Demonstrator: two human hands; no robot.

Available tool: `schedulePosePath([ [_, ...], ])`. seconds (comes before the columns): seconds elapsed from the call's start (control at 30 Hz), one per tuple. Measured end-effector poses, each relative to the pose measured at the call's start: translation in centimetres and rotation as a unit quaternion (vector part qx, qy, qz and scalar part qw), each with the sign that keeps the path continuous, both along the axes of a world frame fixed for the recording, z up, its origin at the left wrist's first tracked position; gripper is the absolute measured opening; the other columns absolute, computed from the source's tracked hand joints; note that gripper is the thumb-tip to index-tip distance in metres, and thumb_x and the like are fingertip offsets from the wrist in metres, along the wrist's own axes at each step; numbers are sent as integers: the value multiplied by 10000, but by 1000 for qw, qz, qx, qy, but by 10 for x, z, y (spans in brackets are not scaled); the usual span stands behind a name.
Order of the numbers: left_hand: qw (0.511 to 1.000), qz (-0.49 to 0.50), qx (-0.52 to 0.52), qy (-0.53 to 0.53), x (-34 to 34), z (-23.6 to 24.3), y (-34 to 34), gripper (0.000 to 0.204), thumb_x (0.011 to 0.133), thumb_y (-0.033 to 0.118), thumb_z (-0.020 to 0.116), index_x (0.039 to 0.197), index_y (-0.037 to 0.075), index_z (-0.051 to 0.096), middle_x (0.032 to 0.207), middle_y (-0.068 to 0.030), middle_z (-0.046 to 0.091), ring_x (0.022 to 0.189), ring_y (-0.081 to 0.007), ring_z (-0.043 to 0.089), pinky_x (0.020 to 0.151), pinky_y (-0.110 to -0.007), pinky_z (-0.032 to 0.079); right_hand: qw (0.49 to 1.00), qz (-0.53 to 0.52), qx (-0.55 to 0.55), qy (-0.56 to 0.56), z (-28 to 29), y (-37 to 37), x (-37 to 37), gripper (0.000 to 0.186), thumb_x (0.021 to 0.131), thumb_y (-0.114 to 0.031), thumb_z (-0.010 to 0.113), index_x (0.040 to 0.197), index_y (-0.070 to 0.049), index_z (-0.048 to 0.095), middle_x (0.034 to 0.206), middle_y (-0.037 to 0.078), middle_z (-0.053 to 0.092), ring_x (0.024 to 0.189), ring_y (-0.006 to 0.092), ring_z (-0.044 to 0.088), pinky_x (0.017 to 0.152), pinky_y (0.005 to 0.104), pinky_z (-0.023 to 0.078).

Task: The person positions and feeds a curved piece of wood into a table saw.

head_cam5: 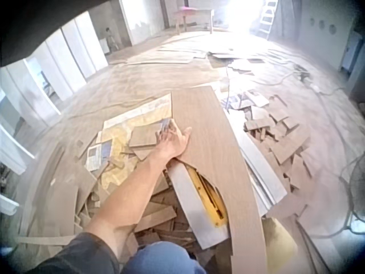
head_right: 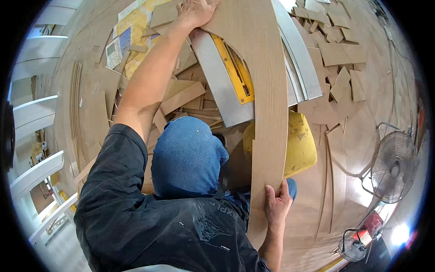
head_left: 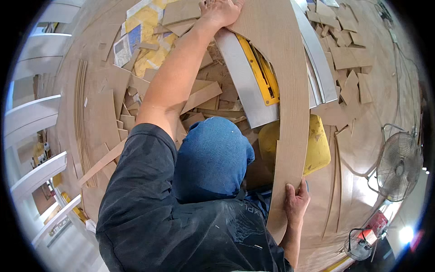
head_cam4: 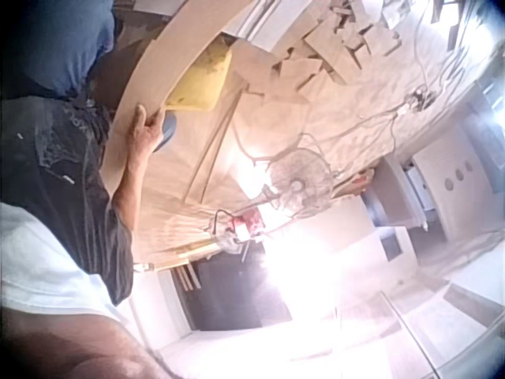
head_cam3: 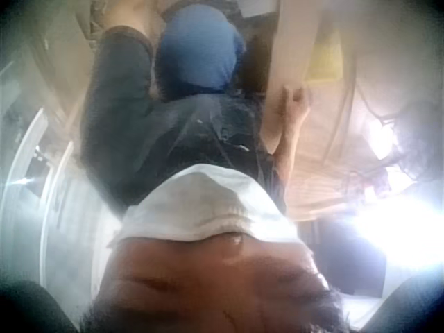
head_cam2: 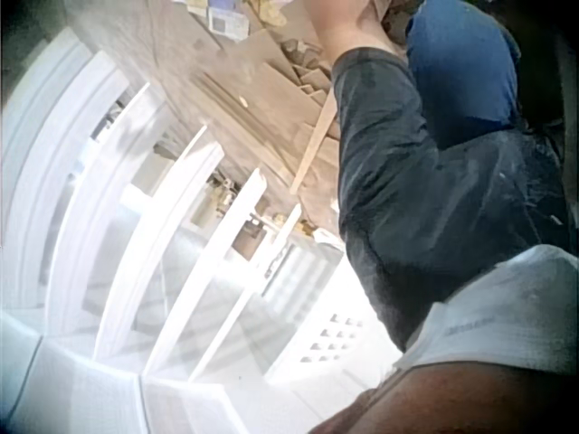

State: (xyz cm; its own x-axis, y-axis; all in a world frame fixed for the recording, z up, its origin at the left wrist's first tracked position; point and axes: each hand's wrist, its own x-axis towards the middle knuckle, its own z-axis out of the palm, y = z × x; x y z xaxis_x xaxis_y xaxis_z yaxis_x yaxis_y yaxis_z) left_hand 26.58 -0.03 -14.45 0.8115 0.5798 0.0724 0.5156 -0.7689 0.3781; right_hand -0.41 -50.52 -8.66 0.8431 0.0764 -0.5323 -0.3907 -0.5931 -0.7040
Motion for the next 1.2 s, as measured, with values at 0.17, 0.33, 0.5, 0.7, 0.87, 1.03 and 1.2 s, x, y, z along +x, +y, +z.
schedulePosePath([
  [0.17,1000,1,-1,21,3,2,-1,905,990,592,464,1500,-135,292,1503,-345,426,1420,-437,412,1191,-536,280,999,7,18,-29,-5,-6,-1,494,932,-128,719,1384,5,571,1154,155,730,1059,169,661,940,329,525],
  [0.33,1000,-4,7,29,4,2,0,909,987,593,472,1497,-138,294,1506,-345,421,1421,-438,410,1188,-531,288,1000,2,19,-9,-5,-8,-1,505,940,-128,718,1400,10,561,1191,156,720,1086,173,654,959,324,518],
  [0.5,999,0,-1,38,4,1,-1,930,987,612,451,1519,-128,269,1525,-339,400,1435,-432,394,1202,-530,269,1000,8,-2,14,4,-5,3,513,933,-128,727,1403,-2,565,1156,142,736,1062,172,666,955,318,522],
  [0.7,999,-6,7,43,2,0,1,942,994,605,438,1534,-138,229,1569,-323,348,1478,-421,328,1219,-519,245,1000,4,20,-9,-4,-7,-2,513,935,-148,726,1398,3,565,1147,152,735,1063,175,662,946,326,522],
  [0.87,999,-16,3,28,1,5,-2,930,993,595,444,1526,-141,246,1547,-340,367,1459,-430,357,1215,-519,253,1000,0,4,8,-8,-12,-1,507,931,-132,723,1393,11,568,1153,148,734,1068,169,663,949,323,522],
  [1.03,999,-16,27,28,2,-4,2,924,993,596,448,1515,-144,265,1527,-349,389,1446,-440,371,1213,-524,256,1000,1,14,0,-9,-13,-2,466,937,-104,698,1371,17,576,1139,127,726,1043,157,659,921,313,529],
  [1.2,999,-11,15,27,-1,-1,-1,921,993,590,449,1516,-145,260,1531,-345,387,1446,-437,369,1206,-526,261,999,31,18,-26,-12,-13,0,426,963,-100,665,1363,16,578,1136,103,710,1012,137,644,882,299,532],
])
